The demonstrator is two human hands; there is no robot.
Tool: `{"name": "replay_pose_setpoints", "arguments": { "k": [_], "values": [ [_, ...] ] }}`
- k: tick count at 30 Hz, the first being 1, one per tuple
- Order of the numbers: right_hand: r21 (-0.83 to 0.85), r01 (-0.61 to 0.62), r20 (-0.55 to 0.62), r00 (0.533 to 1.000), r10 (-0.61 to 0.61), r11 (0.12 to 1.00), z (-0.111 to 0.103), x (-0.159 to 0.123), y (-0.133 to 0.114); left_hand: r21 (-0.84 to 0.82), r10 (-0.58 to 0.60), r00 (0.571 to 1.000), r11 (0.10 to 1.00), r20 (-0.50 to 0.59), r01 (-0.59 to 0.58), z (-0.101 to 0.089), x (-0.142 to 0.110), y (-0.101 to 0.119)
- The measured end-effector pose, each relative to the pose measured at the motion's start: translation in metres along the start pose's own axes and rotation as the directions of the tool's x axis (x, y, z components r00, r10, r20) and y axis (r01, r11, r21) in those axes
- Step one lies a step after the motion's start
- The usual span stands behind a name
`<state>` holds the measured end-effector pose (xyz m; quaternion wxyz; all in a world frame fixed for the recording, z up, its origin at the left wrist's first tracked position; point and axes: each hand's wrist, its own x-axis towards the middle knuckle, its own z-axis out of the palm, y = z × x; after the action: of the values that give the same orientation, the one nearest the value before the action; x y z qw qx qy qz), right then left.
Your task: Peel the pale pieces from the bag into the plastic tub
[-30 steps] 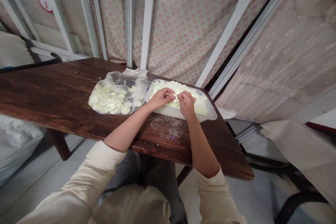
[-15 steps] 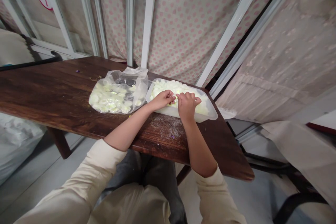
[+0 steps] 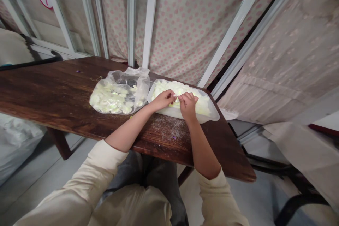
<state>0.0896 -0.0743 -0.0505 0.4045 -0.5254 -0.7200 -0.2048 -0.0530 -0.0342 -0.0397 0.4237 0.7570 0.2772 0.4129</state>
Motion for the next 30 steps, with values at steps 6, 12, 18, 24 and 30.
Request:
{"name": "replay_pose_setpoints", "arguments": {
  "k": [6, 12, 18, 24, 30],
  "values": [
    [0.035, -0.113, -0.018, 0.993, 0.114, 0.993, 0.002, 0.001, 0.002, -0.067, 0.040, 0.996, 0.997, -0.075, -0.045, 0.000, 0.001, -0.004],
    [0.079, -0.332, -0.089, 0.937, 0.339, 0.940, 0.005, 0.002, 0.008, -0.114, 0.045, 0.994, 0.992, -0.098, -0.056, -0.002, 0.003, -0.008],
    [0.121, -0.416, -0.140, 0.892, 0.430, 0.901, 0.005, 0.003, 0.009, -0.139, 0.038, 0.997, 0.989, -0.062, -0.046, -0.002, 0.002, -0.007],
    [0.197, -0.209, 0.063, 0.978, 0.200, 0.958, -0.001, 0.004, 0.003, -0.139, 0.058, 0.997, 0.988, -0.042, -0.064, -0.002, 0.003, -0.009],
    [0.209, -0.158, 0.033, 0.988, 0.154, 0.965, 0.001, 0.004, 0.007, -0.181, 0.026, 0.999, 0.983, -0.029, -0.031, -0.002, 0.002, -0.006]
  ]
}}
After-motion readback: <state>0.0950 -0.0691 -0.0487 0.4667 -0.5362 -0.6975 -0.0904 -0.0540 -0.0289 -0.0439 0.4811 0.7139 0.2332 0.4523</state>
